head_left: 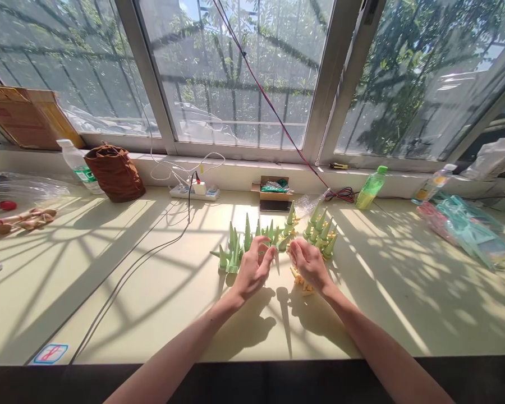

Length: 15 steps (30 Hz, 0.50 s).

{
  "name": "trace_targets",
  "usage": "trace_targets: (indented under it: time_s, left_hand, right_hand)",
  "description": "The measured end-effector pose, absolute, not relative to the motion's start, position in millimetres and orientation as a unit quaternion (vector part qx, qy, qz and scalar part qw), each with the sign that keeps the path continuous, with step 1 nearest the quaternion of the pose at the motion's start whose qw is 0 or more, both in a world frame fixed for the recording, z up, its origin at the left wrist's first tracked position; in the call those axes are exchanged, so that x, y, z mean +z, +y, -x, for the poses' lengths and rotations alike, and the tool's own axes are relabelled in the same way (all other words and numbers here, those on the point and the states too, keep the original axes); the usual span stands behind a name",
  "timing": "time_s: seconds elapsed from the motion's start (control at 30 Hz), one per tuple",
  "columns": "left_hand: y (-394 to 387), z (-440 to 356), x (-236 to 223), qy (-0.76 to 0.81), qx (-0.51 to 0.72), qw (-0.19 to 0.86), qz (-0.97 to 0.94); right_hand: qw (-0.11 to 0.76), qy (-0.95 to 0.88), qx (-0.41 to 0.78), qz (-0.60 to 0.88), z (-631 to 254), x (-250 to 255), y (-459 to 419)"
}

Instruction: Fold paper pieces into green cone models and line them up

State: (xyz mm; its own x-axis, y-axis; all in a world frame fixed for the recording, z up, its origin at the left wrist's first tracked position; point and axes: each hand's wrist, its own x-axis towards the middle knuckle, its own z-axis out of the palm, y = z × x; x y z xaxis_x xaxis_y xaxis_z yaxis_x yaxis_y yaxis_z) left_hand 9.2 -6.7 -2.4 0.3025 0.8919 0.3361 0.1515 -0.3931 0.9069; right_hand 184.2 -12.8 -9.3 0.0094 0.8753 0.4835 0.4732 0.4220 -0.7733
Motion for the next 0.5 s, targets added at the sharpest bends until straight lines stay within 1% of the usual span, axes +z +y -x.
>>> trace_targets:
  time_s: [0.1, 0.2, 0.27, 0.37, 0.5]
  left_hand:
    - [-5.6, -9.0, 1.9, 0.364, 0.435, 0.496, -0.657]
    - [-4.8, -8.3, 3.7, 0.338, 0.422, 0.551, -0.635]
    - [-4.6, -7.5, 4.2, 0.321, 0.417, 0.578, -0.624]
    - [-4.0, -6.3, 3.1, 0.301, 0.409, 0.597, -0.621]
    - [-3.1, -6.1, -0.4, 0.298, 0.410, 0.586, -0.632]
  right_hand:
    - [0.477, -0.724, 0.135, 0.480, -186.2, -8.1, -14.2]
    - [0.453, -0.753, 0.129, 0.460, -185.5, -9.8, -15.0]
    - [0.457, -0.752, 0.130, 0.456, -184.5, -10.9, -15.6]
    - [0.464, -0.745, 0.133, 0.461, -183.5, -10.9, -16.7]
    - [0.457, -0.736, 0.150, 0.477, -182.9, -9.3, -17.7]
